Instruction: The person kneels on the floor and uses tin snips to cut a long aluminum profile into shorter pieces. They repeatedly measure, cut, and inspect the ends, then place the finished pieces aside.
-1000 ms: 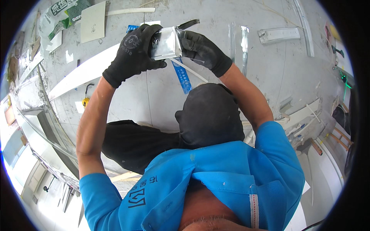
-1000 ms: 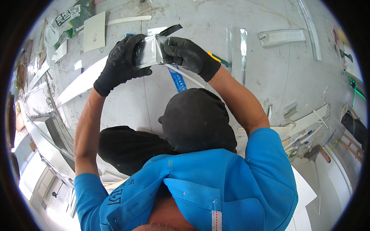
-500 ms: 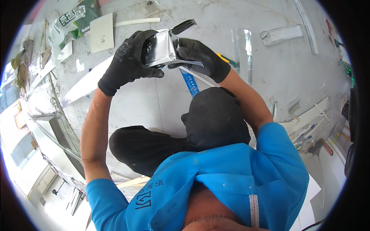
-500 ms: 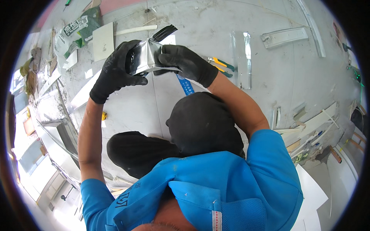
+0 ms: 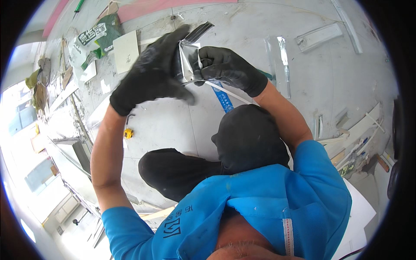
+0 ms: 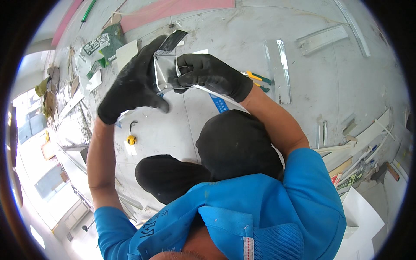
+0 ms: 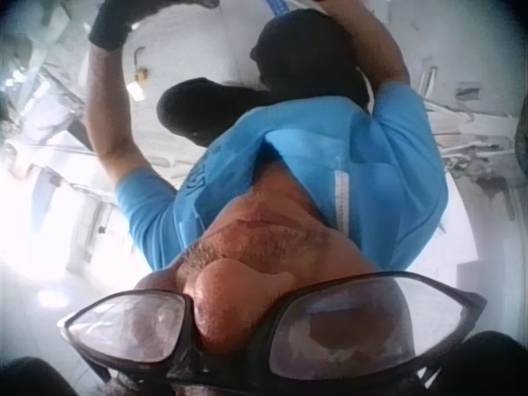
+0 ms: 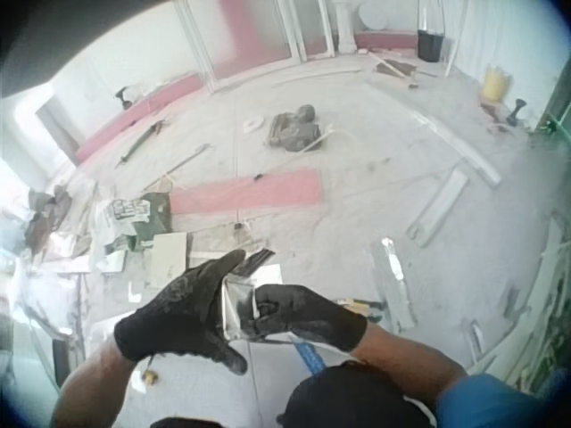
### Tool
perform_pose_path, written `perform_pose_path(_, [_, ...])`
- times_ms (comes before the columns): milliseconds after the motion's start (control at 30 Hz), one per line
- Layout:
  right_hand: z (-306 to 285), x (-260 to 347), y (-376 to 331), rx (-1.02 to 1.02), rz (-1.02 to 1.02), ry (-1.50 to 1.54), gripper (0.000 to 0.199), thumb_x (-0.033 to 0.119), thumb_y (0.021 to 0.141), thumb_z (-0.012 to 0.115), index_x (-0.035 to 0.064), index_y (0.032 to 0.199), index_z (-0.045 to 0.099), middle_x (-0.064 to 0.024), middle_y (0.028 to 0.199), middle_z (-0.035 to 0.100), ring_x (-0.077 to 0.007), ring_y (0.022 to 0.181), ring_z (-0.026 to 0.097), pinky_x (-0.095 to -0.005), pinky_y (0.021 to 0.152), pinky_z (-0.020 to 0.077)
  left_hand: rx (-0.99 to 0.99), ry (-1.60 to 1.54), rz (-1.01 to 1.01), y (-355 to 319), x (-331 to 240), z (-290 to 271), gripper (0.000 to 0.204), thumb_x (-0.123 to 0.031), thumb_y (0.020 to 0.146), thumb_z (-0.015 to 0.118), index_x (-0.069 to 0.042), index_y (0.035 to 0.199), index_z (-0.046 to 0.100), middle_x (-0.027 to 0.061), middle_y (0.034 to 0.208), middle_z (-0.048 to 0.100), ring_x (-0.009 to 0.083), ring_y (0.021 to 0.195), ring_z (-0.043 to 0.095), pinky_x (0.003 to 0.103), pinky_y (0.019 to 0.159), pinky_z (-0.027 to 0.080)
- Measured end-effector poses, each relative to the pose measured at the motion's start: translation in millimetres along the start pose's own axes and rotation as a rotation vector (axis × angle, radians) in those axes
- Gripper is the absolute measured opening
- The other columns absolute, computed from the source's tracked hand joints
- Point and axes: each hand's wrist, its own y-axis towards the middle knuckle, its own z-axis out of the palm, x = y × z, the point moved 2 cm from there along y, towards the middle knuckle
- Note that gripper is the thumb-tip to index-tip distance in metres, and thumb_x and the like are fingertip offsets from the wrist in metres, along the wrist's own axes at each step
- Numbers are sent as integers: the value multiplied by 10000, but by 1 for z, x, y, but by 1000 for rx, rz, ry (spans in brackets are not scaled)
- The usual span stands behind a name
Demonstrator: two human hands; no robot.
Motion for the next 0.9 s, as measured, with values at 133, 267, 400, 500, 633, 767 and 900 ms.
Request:
perform_pose_path(133, [-2, 1, -3, -38, 27, -167, 512, 183, 832, 730, -39, 1249, 533, -53, 983, 621, -124, 912, 623, -267, 824, 511, -310, 37, 118, -6, -15, 22, 1037, -362, 501, 954, -60, 1362, 461, 174, 1228, 592, 377, 1110, 588, 433, 947, 482])
perform_pose_path(267, [6, 4, -5, -2, 49, -85, 499, 141, 822, 724, -37, 1246, 531, -50, 997, 609, -112, 911, 612, -260, 817, 510, -381, 111, 103, -20, -31, 23, 953, -314, 557, 947, -26, 1337, 481, 167, 1185, 617, 314, 1037, 640, 400, 892, 526])
perform_pose_path(400, [8, 3, -3, -9, 26, -76, 450, 114, 821, 715, -32, 1208, 537, -50, 996, 600, -108, 907, 605, -257, 811, 505, -405, 189, 104, -22, -33, 21, 918, -280, 576, 947, -9, 1324, 488, 163, 1173, 626, 287, 1043, 653, 380, 891, 537])
perform_pose_path(500, [10, 5, -6, -10, 17, -43, 424, 103, 815, 714, -24, 1181, 544, -51, 992, 603, -105, 912, 604, -256, 814, 503, -340, 129, 70, -18, -36, 17, 961, -273, 547, 962, -15, 1340, 484, 155, 1185, 624, 277, 1084, 639, 375, 925, 523])
perform_pose_path(633, [10, 3, -7, -13, 52, -140, 403, 103, 809, 716, -13, 1158, 550, -47, 973, 607, -102, 917, 601, -259, 839, 502, -318, 5, 107, -14, -31, 20, 1058, -274, 476, 985, -26, 1370, 478, 143, 1220, 614, 253, 1130, 614, 374, 985, 493])
perform_pose_path(767, [21, 9, -7, -27, 40, -52, 463, 97, 812, 703, -30, 1229, 548, -78, 1065, 644, -124, 979, 625, -282, 906, 508, -309, -15, 105, -17, -30, 23, 1024, -423, 519, 939, -41, 1347, 472, 187, 1177, 601, 377, 1081, 599, 447, 946, 483])
perform_pose_path(900, [17, 4, -9, -12, 59, -60, 520, 86, 810, 697, -31, 1289, 532, -98, 1109, 654, -143, 1014, 634, -293, 939, 505, -308, 23, 75, -18, -37, 19, 895, -265, 544, 944, -35, 1298, 518, 152, 1176, 623, 294, 1055, 641, 384, 918, 519])
